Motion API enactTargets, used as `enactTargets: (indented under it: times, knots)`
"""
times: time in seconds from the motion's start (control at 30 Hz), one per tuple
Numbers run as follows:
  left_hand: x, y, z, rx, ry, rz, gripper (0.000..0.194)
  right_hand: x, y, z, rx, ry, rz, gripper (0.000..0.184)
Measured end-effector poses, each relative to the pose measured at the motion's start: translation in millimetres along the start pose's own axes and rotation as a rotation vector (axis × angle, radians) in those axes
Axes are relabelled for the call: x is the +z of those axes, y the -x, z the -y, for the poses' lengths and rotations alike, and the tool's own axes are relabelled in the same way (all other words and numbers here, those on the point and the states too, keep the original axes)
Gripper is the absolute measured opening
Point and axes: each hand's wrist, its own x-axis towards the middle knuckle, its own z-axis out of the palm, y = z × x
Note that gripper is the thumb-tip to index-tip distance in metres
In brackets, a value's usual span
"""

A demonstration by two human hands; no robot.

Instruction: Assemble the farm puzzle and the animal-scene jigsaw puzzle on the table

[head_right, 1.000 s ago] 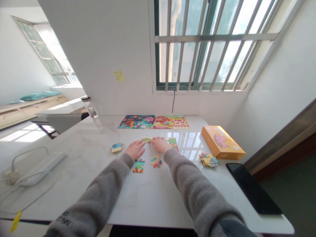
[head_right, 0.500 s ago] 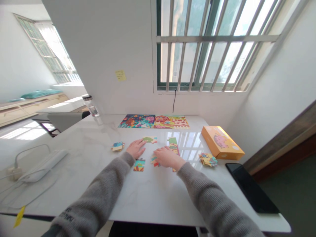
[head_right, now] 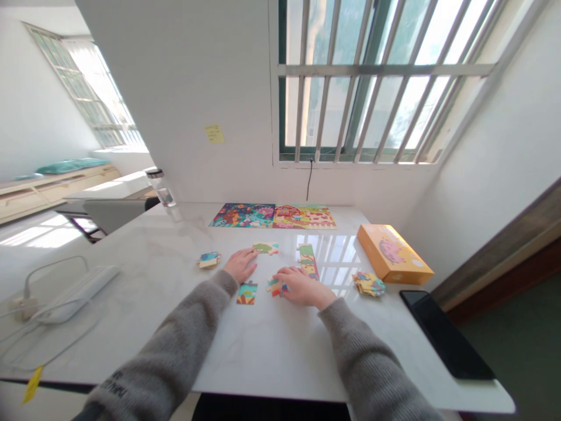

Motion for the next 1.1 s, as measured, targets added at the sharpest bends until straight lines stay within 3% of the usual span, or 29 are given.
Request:
enactTargets:
  times: [0.2,0.33,0.6,0.8,1.1]
  knots:
    - [0.0,-1.6,-15.2,0.187,0.050,0.082,0.049,-6.4,0.7,7.3,0.032,0.040,0.040,0.055]
    - [-0.2,-2.0,-26.6,0.140,-0.059,0.181,0.051,-9.1,-0.9,11.8,0.042,0.066,0.034,0.056]
    - [-5.9,-3.7,-27.9,0.056,-0.146,0.193,0.053,-4.1,-13.2,6.1,-0.018,0.263,-0.037,0.048]
    - [-7.2,-3.3,-22.3,-0.029,-0.144,0.168,0.052,-13.8,-43.3,-11.8,-0.017,0.385,-0.060,0.047]
    - [-9.9,-0.5,-15.1,-0.044,-0.162,0.171,0.053,-11.4,-93.9,-44.1,0.157,0.402,-0.084,0.047]
